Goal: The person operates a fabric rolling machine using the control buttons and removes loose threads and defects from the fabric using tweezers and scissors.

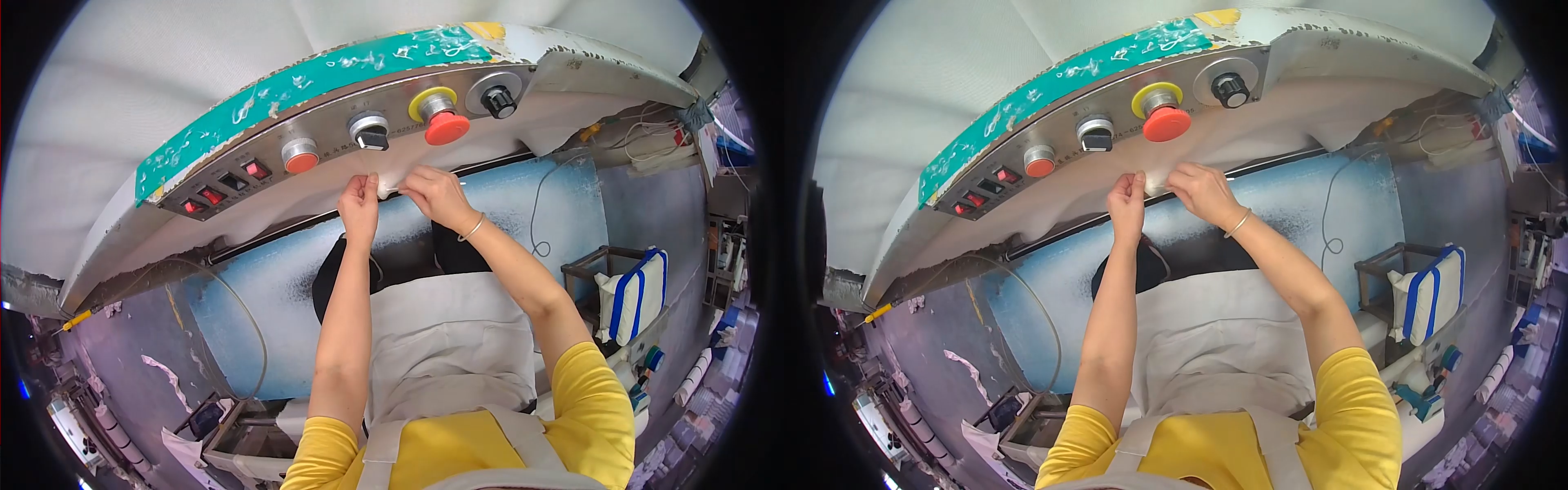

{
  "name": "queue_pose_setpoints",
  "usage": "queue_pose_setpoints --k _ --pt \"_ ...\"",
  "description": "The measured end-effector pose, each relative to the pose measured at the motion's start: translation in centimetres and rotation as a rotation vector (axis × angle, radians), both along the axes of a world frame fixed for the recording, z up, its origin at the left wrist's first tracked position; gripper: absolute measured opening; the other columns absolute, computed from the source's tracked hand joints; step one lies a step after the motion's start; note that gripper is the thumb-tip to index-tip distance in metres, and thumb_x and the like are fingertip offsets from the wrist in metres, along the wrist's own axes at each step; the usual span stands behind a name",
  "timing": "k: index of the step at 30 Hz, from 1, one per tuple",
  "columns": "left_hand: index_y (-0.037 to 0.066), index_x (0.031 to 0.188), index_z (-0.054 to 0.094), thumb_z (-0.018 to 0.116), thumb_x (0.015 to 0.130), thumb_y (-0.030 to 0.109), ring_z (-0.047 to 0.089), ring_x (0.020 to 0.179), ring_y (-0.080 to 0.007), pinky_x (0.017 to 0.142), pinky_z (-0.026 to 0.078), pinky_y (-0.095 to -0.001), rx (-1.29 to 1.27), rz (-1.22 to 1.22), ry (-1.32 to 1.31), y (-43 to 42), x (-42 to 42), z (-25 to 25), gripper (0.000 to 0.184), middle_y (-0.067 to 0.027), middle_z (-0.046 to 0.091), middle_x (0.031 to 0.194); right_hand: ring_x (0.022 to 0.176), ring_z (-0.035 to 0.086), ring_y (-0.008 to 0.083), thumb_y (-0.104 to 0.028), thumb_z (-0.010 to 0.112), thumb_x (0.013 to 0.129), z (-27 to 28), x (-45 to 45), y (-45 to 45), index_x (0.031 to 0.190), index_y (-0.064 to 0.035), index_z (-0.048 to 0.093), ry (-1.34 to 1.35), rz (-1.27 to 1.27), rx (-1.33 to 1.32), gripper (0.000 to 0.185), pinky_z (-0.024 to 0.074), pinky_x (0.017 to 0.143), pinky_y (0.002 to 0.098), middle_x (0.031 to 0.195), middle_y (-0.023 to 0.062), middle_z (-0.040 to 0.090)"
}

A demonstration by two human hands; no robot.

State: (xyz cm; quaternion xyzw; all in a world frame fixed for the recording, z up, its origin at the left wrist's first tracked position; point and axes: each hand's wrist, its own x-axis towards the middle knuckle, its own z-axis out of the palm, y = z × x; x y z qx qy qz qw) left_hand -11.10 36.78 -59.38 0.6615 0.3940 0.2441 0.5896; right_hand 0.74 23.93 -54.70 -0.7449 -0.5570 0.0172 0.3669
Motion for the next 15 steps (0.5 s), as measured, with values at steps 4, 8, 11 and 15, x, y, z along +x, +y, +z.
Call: queue_pose_setpoints --k 4,8,11,15 --pt "-0.001 0.082 0.064 0.065 0.093 0.028 0.044 0.056 -0.0069 0.053 0.038 -0.0259 -0.007 0.007 -0.016 -0.07 0.11 -0.51 0.031 -0.0002 0.053 0.06 0.074 0.062 0.0307 -0.008 0.071 0.077 0.04 -0.42 -0.38 0.083 -0.0059 0.064 0.047 0.035 0.038 0.009 0.0496 0.062 0.0395 0.082 0.0091 0.06" --pt "-0.001 0.081 0.063 0.065 0.093 0.028 0.043 0.056 -0.0069 0.052 0.038 -0.026 -0.008 0.007 -0.018 -0.05 -0.21 -0.56 0.031 -0.0002 0.053 0.059 0.074 0.062 0.0309 -0.009 0.071 0.077 -0.31 -0.4 0.41 0.082 -0.0057 0.064 0.0 -0.069 0.037 0.01 0.0493 0.062 0.0397 0.081 0.0094 0.06" --pt "-0.001 0.081 0.063 0.064 0.093 0.028 0.043 0.055 -0.0067 0.052 0.037 -0.026 -0.021 0.01 -0.01 -0.06 0.0 -0.27 0.031 0.0001 0.053 0.059 0.073 0.061 0.0312 -0.009 0.071 0.077 -0.42 -0.24 0.34 0.082 -0.0055 0.063 0.003 -0.033 0.041 0.01 0.0493 0.062 0.0401 0.081 0.0098 0.059" --pt "-0.001 0.08 0.063 0.064 0.093 0.028 0.042 0.055 -0.0065 0.051 0.035 -0.0259 -0.042 0.029 -0.031 -0.15 0.24 -0.37 0.032 0.0009 0.052 0.059 0.073 0.061 0.0318 -0.009 0.071 0.077 -0.29 -0.56 -0.44 0.083 -0.0052 0.063 0.069 -0.021 0.058 0.01 0.0491 0.062 0.0401 0.081 0.0101 0.059"
